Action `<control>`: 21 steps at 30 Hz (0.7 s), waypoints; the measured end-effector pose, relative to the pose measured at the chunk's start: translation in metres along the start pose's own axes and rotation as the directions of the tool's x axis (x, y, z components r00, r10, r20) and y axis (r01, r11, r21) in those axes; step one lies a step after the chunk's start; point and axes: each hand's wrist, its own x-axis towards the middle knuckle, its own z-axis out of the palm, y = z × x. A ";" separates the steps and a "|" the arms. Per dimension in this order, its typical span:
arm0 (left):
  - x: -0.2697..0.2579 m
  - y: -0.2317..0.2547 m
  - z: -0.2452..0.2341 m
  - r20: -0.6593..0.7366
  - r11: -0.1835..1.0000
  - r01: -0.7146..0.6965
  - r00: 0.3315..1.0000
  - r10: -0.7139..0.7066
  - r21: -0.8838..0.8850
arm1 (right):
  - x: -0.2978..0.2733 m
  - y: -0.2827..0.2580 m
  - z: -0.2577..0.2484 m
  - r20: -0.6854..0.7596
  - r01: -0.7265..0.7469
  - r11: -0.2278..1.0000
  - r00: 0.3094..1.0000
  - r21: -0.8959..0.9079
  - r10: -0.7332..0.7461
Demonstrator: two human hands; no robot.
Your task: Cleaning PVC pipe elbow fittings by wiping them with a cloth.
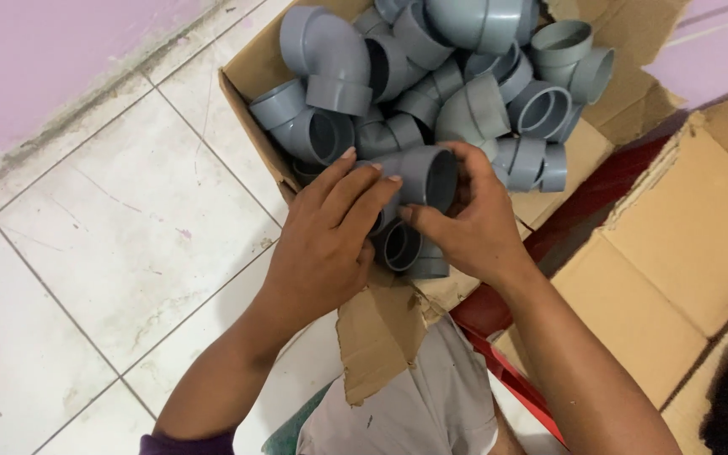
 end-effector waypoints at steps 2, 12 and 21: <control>0.002 0.006 -0.002 -0.031 0.998 -0.015 0.999 0.013 -0.058 | -0.011 0.005 -0.009 -0.049 0.016 1.000 0.999 0.016 -0.015; 0.008 0.092 0.011 0.063 0.967 0.026 0.998 -0.010 -0.254 | -0.119 0.032 -0.058 -0.386 0.127 0.983 0.920 0.133 -0.067; -0.019 0.210 0.081 0.043 0.911 -0.088 0.993 0.114 -0.403 | -0.230 0.116 -0.119 -0.600 0.282 0.958 0.775 0.049 -0.198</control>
